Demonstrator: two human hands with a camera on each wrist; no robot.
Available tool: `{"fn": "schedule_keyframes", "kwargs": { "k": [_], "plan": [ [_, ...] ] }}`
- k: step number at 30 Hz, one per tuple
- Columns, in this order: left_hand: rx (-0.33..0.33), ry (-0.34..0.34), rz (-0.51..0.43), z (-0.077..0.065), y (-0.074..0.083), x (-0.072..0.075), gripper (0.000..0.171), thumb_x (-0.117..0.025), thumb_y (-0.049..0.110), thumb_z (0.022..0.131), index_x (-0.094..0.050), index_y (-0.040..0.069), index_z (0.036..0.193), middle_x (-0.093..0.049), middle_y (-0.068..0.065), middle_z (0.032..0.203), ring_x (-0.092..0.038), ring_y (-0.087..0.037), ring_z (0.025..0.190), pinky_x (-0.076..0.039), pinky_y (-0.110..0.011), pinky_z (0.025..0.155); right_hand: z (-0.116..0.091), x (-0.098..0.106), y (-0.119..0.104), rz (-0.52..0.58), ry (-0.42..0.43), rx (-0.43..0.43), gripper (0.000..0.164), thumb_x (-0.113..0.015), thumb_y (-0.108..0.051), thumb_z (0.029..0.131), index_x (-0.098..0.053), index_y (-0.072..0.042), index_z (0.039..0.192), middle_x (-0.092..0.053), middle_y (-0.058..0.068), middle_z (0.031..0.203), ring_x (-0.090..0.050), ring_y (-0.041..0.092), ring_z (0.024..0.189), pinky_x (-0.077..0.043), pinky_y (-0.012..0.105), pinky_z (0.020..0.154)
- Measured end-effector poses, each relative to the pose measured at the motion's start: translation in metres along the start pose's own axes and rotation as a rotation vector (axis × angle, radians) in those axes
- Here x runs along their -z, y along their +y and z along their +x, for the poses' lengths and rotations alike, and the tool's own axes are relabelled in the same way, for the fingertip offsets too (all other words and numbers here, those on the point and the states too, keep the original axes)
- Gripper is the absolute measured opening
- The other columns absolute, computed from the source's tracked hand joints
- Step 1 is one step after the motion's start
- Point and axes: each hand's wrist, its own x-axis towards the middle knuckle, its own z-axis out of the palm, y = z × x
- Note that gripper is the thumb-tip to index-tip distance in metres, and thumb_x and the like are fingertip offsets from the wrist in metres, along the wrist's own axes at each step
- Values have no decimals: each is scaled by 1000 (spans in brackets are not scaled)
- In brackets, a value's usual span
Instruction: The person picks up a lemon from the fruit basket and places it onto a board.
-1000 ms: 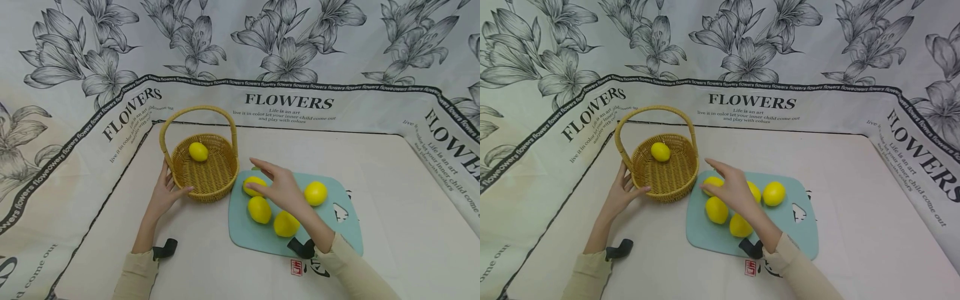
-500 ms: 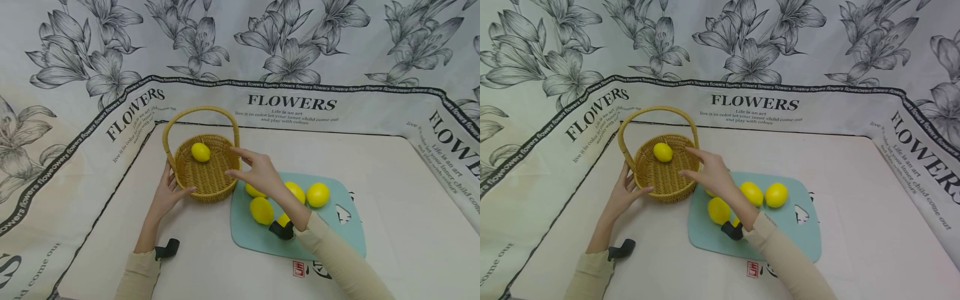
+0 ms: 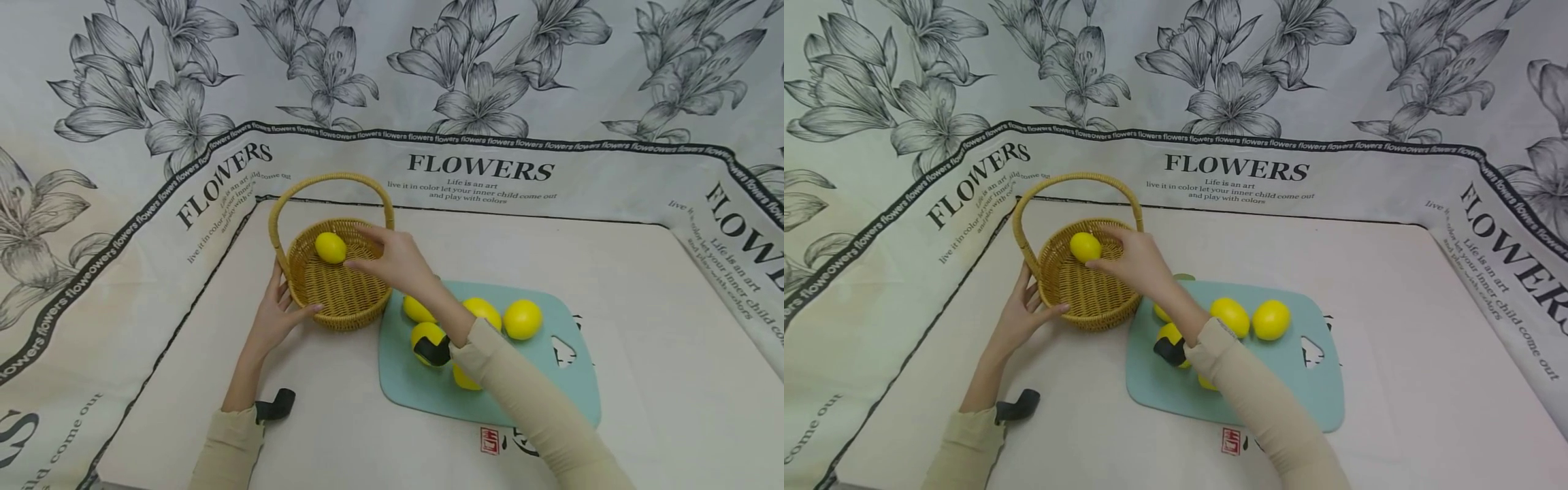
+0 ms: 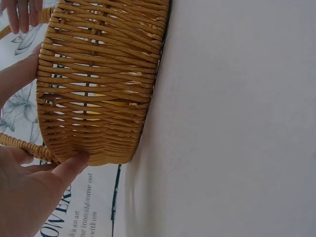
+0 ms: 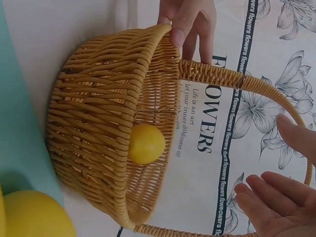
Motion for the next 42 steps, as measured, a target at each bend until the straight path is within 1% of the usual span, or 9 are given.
{"fn": "schedule_keyframes", "kwargs": {
  "k": [2, 8, 10, 16, 20, 23, 30, 35, 42],
  "plan": [
    [5, -3, -4, -1, 4, 0, 113, -77, 8, 82, 8, 35, 153, 5, -4, 160, -17, -35, 143, -26, -44, 115, 4, -2, -1, 4, -6, -7, 64, -77, -31, 83, -54, -4, 136, -56, 10, 135, -54, 26, 122, -46, 39, 102],
    [10, -20, -34, -5, 26, 0, 113, -74, 0, 82, 10, 18, 154, 7, -11, 160, -14, -41, 142, -24, -49, 115, 14, -10, 0, 7, -32, -13, 62, -76, -29, 84, -54, -5, 137, -55, 9, 136, -53, 26, 123, -46, 36, 102],
    [0, -22, -41, -4, 21, 0, 114, -75, 0, 82, 10, 20, 154, 7, -10, 160, -14, -41, 143, -24, -48, 115, 17, -12, 1, 2, -42, -19, 62, -76, -29, 85, -53, -4, 137, -55, 9, 137, -53, 26, 123, -46, 36, 102],
    [-18, -11, -26, 1, -1, 3, 116, -77, 5, 81, 9, 33, 153, 7, -2, 160, -15, -34, 144, -24, -43, 116, 29, -17, 2, -24, -63, -60, 64, -76, -31, 84, -53, -5, 138, -54, 8, 138, -52, 25, 124, -44, 36, 104],
    [-15, -7, -21, 1, -4, 4, 116, -78, 6, 81, 9, 34, 153, 7, -1, 160, -15, -33, 144, -23, -41, 117, 38, -21, 3, -40, -80, -72, 65, -76, -31, 84, -51, -5, 139, -53, 8, 139, -50, 24, 127, -41, 34, 106],
    [0, -9, -27, 1, -1, 5, 116, -77, 5, 81, 9, 31, 153, 8, -2, 160, -13, -33, 144, -22, -42, 117, 44, -24, 1, -45, -96, -80, 64, -75, -29, 85, -51, -4, 139, -53, 9, 139, -50, 24, 127, -41, 34, 106],
    [14, -20, -32, -6, 25, 3, 114, -75, -1, 81, 12, 16, 154, 9, -13, 159, -12, -41, 143, -21, -46, 117, 57, -30, -2, -56, -122, -109, 63, -74, -29, 86, -51, -2, 138, -53, 10, 139, -49, 25, 126, -42, 34, 106],
    [20, -20, -35, -7, 28, 2, 112, -73, -1, 82, 11, 16, 154, 8, -11, 160, -11, -40, 143, -21, -46, 117, 64, -35, 0, -55, -137, -141, 64, -74, -30, 87, -50, -2, 139, -53, 11, 139, -49, 24, 127, -43, 34, 105],
    [29, -21, -48, -5, 26, 0, 113, -75, 2, 82, 10, 18, 154, 8, -9, 160, -10, -38, 144, -22, -44, 117, 73, -41, 4, -71, -151, -170, 64, -73, -30, 88, -49, -1, 139, -53, 14, 138, -49, 27, 126, -44, 37, 104]
  ]
}}
